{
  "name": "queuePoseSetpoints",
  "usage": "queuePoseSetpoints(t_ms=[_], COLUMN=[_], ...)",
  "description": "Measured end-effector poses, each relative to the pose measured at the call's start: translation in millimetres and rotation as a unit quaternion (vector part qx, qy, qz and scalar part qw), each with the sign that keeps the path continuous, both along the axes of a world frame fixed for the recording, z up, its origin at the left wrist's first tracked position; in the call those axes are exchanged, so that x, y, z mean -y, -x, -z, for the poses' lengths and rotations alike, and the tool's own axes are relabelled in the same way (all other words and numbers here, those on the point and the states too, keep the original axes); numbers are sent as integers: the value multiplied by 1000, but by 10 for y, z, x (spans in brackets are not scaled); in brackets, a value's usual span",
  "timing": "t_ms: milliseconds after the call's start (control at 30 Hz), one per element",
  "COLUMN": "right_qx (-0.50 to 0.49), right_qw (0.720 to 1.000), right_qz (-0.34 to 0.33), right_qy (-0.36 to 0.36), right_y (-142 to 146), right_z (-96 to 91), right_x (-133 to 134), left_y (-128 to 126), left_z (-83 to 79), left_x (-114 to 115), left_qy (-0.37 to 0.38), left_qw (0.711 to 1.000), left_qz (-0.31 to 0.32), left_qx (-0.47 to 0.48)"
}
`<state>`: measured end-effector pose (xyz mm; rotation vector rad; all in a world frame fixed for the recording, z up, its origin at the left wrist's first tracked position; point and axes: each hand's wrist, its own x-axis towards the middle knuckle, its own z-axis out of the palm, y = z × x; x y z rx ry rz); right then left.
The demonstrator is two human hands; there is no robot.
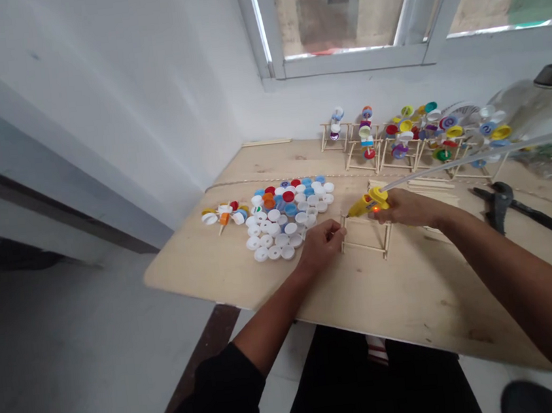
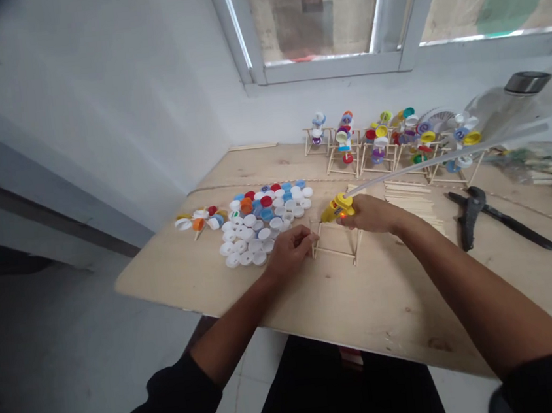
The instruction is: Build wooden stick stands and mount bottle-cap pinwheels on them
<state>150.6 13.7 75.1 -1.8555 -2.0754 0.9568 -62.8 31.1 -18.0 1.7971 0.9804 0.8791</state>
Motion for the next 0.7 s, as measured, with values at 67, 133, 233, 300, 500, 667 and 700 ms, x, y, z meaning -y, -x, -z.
queuePoseSetpoints(t_ms=[67,133,233,300,500,667,700], right_qx=[-1,6,22,30,50,58,63], right_qw=[1000,1000,1000,999,999,998,998], right_qz=[-8,-15,-9,-8,-8,1,1], right_qy=[-6,-9,-6,-3,-2,-4,-4], right_y=[3,9,20,27,24,9,10], right_z=[4,2,-8,-16,-6,32,32], right_x=[-10,-19,-26,-24,-18,-36,-38], left_y=[-2,-3,-4,-5,-15,-17,-17], left_z=[8,14,13,6,-21,-31,-33], left_x=[-2,-2,0,1,4,3,2], left_qy=[0,0,-2,-2,2,-8,-10], left_qw=[1000,1000,1000,1000,1000,1000,1000], left_qz=[-2,-4,-4,-4,-7,-6,-5], left_qx=[4,4,4,7,5,9,8])
